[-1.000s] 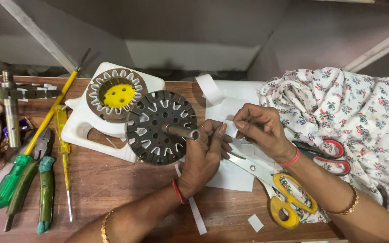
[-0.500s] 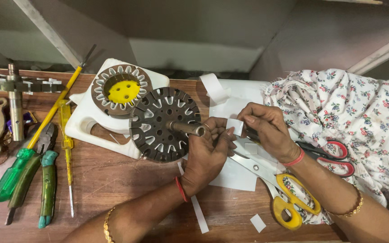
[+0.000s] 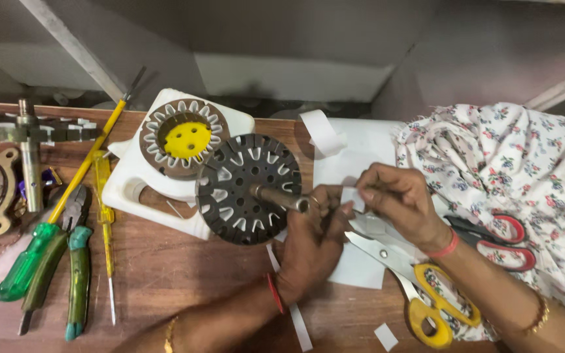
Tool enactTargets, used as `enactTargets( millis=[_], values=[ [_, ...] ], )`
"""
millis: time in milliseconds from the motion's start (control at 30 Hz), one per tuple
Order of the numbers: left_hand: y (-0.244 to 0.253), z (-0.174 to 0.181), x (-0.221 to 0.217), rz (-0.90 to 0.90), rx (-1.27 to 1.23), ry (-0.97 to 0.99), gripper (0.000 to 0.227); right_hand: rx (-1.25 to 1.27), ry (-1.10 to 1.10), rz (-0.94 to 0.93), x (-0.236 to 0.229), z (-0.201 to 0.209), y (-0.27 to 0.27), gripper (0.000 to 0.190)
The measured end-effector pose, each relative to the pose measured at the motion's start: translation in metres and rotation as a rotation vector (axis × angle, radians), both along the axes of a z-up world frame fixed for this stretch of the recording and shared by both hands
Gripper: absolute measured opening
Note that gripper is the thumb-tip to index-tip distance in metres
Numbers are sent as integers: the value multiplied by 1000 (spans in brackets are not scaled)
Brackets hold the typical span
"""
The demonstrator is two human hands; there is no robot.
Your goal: The person assembles a motor stator by inserting small white rectangular pieces into the slots of a cylindrical metal component. They use scissors to cut the white pieces to size and then carefully place them into the stator slots one by one.
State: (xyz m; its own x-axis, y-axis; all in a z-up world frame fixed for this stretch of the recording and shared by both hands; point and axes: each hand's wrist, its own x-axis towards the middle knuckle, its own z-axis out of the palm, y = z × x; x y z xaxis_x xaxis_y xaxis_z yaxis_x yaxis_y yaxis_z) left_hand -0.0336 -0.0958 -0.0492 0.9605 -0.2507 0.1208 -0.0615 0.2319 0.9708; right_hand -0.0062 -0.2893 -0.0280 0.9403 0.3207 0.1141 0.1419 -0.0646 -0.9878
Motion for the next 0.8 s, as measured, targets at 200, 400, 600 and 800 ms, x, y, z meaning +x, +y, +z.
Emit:
enactTargets(
  millis=[200, 400, 600, 800],
  values=[
    [-2, 4, 1, -3, -64, 194, 18, -5, 34, 26, 2, 5, 1, 8],
    [-1, -2, 9, -20, -74, 265, 19, -13, 75, 10, 4, 0, -2, 7],
    [-2, -3, 10, 24, -129, 156, 17, -99, 50, 50, 5, 4, 0, 6],
    [3, -1, 8, 30, 27, 42, 19, -83, 25, 103, 3, 0, -5, 8]
  ],
)
